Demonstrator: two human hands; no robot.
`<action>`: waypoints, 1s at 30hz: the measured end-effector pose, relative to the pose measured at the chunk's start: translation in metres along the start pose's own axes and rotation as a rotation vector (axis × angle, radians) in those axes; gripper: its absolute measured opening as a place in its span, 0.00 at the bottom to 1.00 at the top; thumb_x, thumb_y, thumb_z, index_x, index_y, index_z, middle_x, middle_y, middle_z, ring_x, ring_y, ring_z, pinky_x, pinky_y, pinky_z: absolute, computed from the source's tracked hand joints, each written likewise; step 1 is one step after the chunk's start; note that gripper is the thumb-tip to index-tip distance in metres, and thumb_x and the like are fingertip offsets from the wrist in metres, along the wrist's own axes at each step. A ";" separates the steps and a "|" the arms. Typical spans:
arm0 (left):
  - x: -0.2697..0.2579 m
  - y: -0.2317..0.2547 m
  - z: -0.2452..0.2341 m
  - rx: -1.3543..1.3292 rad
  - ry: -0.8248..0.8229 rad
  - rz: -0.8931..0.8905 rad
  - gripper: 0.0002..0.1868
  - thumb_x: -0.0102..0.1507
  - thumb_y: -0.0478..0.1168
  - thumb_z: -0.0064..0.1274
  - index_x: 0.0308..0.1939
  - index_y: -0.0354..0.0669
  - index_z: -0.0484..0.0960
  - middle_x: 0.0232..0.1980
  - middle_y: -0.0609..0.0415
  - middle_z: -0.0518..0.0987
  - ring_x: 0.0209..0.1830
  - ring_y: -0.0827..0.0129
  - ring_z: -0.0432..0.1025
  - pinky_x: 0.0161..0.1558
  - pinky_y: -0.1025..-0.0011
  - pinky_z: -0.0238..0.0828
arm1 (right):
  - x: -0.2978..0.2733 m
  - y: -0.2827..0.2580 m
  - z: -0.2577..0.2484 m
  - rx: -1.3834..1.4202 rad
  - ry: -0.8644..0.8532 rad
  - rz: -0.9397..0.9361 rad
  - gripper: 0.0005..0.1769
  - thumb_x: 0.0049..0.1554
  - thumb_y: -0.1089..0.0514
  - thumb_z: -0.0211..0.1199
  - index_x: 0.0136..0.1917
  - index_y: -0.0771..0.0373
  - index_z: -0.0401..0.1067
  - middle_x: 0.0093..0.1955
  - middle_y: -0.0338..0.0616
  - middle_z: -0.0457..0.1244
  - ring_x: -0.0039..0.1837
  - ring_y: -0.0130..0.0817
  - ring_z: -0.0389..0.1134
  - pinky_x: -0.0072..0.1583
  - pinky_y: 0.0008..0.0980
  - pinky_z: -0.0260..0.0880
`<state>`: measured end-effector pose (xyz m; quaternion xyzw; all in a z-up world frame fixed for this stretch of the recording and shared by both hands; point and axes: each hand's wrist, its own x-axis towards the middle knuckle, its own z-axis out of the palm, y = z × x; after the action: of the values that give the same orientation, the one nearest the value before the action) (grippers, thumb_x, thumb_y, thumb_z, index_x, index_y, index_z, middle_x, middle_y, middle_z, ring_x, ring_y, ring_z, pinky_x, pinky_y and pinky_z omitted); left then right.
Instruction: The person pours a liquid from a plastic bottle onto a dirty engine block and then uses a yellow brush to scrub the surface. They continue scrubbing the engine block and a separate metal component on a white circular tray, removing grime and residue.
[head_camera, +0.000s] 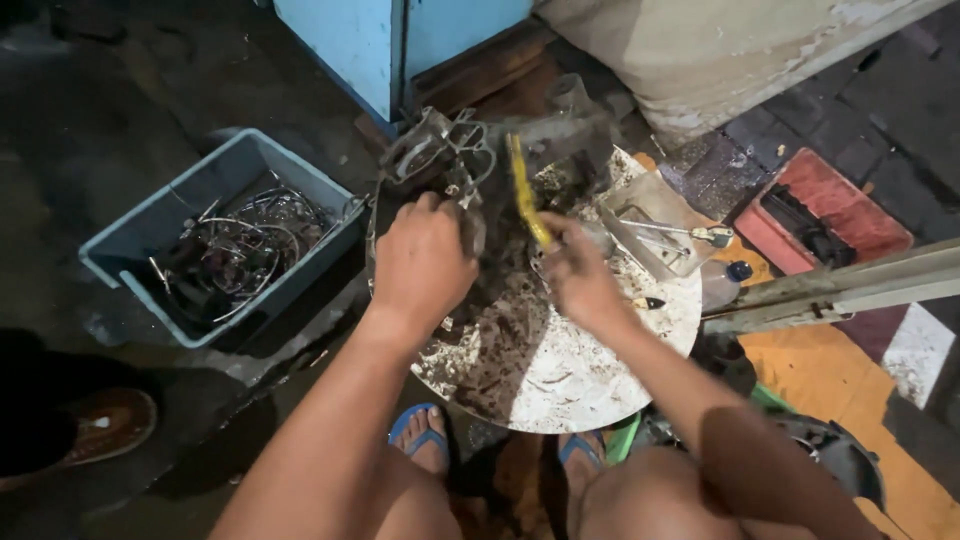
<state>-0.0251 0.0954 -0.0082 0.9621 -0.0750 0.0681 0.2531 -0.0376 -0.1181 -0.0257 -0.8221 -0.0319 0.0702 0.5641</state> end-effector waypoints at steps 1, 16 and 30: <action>0.000 0.000 0.000 0.005 -0.004 0.000 0.15 0.58 0.36 0.55 0.47 0.34 0.85 0.48 0.43 0.78 0.45 0.48 0.76 0.38 0.44 0.82 | -0.007 -0.019 0.015 0.006 0.000 0.002 0.27 0.65 0.66 0.42 0.77 0.61 0.56 0.34 0.37 0.56 0.30 0.27 0.57 0.33 0.26 0.61; 0.002 0.005 0.010 0.168 0.151 0.118 0.07 0.48 0.37 0.58 0.29 0.41 0.87 0.38 0.50 0.78 0.38 0.55 0.74 0.33 0.52 0.81 | -0.006 -0.041 0.042 -0.564 -0.138 0.265 0.42 0.60 0.59 0.50 0.83 0.52 0.37 0.65 0.75 0.60 0.69 0.74 0.61 0.67 0.65 0.62; 0.005 0.000 0.021 0.189 0.204 0.084 0.08 0.45 0.36 0.59 0.27 0.38 0.86 0.37 0.49 0.78 0.34 0.53 0.73 0.30 0.50 0.80 | 0.046 -0.014 0.000 -1.052 0.061 -0.103 0.32 0.55 0.60 0.54 0.73 0.64 0.56 0.42 0.66 0.69 0.46 0.67 0.74 0.48 0.62 0.73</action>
<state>-0.0182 0.0842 -0.0255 0.9658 -0.0820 0.1829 0.1646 0.0085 -0.1065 -0.0160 -0.9931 -0.0868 -0.0070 0.0789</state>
